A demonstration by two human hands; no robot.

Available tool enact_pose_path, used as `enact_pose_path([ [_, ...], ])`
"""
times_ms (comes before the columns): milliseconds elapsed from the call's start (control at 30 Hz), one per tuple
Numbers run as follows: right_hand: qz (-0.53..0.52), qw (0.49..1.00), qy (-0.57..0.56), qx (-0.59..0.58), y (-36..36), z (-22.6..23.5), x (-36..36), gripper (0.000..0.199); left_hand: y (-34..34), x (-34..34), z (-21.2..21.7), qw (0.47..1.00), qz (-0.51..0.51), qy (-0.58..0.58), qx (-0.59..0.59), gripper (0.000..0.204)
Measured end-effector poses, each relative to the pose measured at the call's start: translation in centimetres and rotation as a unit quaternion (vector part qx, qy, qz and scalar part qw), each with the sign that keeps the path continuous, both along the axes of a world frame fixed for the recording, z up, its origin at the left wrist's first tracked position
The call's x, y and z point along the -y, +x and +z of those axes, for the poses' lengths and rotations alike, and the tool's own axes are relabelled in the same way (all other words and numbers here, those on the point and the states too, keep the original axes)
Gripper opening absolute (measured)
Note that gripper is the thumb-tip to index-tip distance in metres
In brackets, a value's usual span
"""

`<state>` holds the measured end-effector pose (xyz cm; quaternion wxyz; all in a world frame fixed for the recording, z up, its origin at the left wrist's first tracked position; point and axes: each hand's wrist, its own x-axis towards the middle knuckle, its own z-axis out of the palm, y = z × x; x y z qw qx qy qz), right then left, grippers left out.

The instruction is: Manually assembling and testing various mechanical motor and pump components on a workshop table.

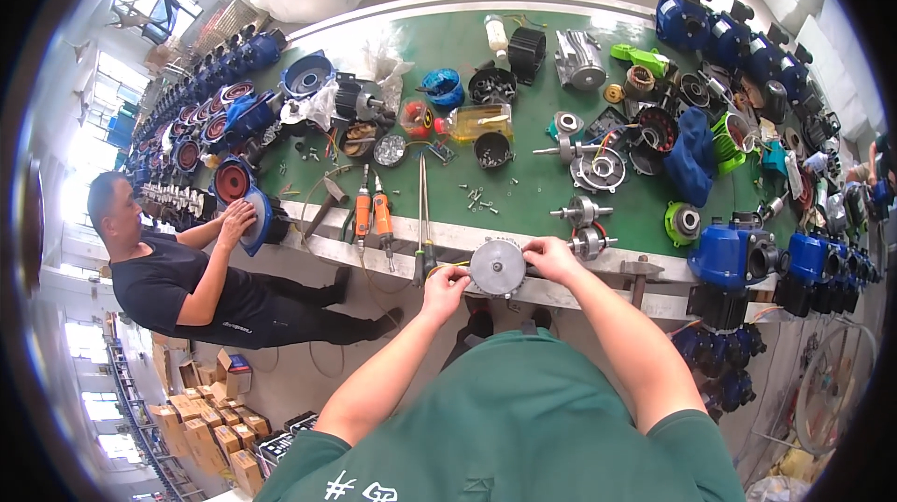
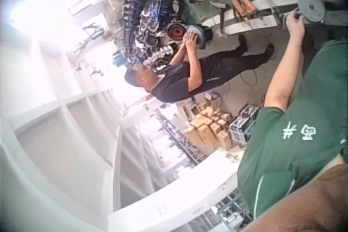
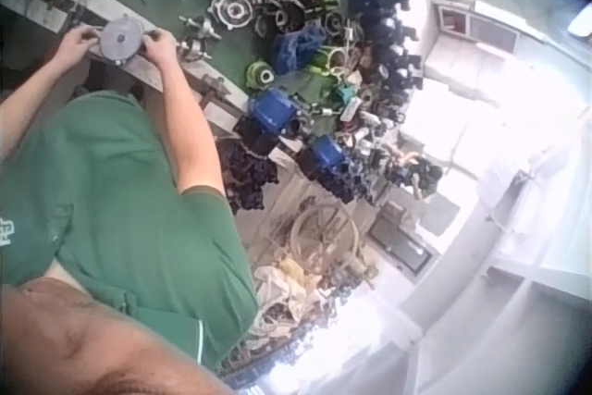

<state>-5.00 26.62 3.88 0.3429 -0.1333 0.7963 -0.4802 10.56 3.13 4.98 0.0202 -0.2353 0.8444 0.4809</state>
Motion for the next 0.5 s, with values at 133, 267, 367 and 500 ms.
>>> enact_pose_path([
  [133, -0.006, 1.000, 0.002, -0.025, 0.7, 1.1, -0.1, 0.023, 0.0, 0.6, -0.5, 0.993, -0.075, -0.080, -0.040, 0.013],
  [267, 0.026, 0.993, 0.028, -0.114, 0.7, 0.9, -0.1, 0.022, -0.4, 0.8, -1.4, 1.000, -0.005, -0.010, -0.027, 0.019],
  [367, 0.072, 0.978, 0.050, -0.192, 0.8, 0.9, -0.1, 0.022, -0.8, 0.0, -1.5, 0.999, 0.011, -0.017, -0.034, 0.019],
  [500, 0.154, 0.938, 0.082, -0.299, 1.2, 0.6, -0.2, 0.022, -0.4, -0.8, -1.5, 0.996, -0.025, -0.069, -0.049, 0.014],
])
